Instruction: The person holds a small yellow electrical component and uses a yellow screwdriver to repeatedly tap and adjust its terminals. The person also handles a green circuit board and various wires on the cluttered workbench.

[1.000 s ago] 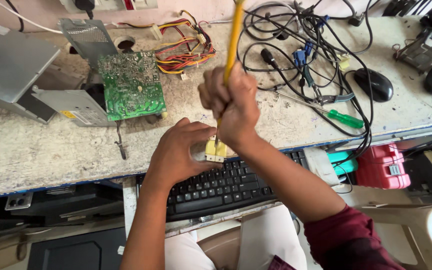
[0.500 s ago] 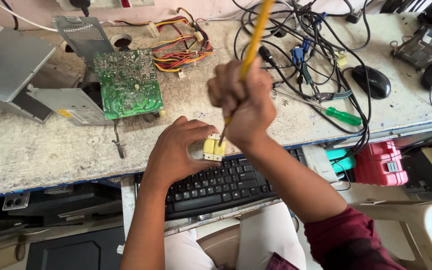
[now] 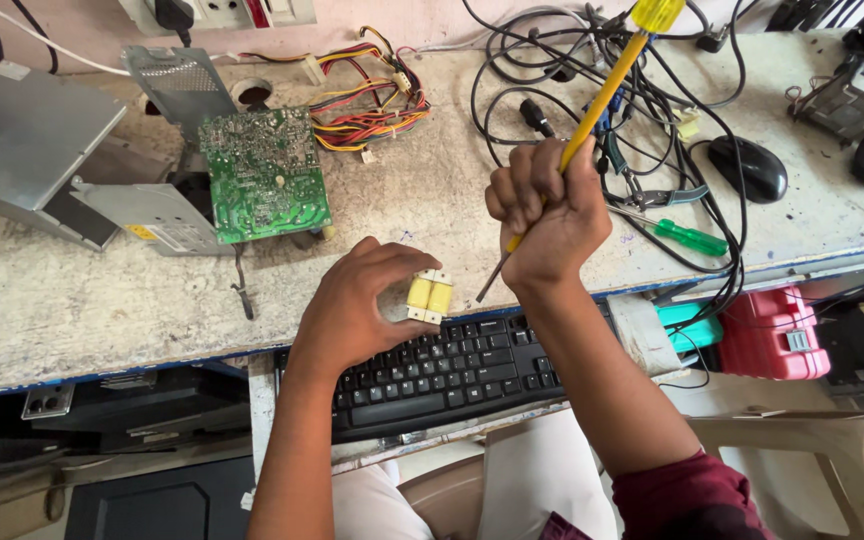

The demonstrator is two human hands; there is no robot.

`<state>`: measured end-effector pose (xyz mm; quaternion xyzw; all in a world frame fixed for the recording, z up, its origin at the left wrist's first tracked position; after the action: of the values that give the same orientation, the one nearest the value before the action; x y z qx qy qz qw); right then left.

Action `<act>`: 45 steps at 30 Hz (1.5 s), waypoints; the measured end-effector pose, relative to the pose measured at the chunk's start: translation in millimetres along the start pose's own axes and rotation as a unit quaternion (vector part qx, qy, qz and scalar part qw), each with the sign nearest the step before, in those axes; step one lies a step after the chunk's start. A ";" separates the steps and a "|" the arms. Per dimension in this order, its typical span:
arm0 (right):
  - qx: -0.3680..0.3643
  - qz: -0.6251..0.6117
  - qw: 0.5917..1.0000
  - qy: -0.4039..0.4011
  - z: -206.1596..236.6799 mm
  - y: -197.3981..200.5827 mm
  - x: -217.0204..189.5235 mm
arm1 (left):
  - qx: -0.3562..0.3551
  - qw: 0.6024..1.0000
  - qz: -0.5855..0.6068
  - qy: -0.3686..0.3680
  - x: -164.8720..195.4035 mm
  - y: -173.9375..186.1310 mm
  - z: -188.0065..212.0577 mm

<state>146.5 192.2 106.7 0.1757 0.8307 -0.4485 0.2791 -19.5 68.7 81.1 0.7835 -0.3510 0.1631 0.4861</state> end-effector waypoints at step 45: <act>0.037 -0.066 0.997 -0.005 5.6 14.5 17.1 | 0.114 0.990 -0.016 0.086 -5.5 -9.4 6.4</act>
<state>142.6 196.0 84.2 0.1280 0.8219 -0.4973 0.2466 -17.3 67.8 68.7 0.8227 -0.2740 0.2609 0.4243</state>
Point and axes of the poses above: each hand's wrist, its own z-axis away from the middle knuckle, its own y-axis out of the back of the hand, x = y × z, the point moved 2 cm from there along -z, towards the middle knuckle, and after that the axes turned 2 degrees about -z, right-handed, at the moved point
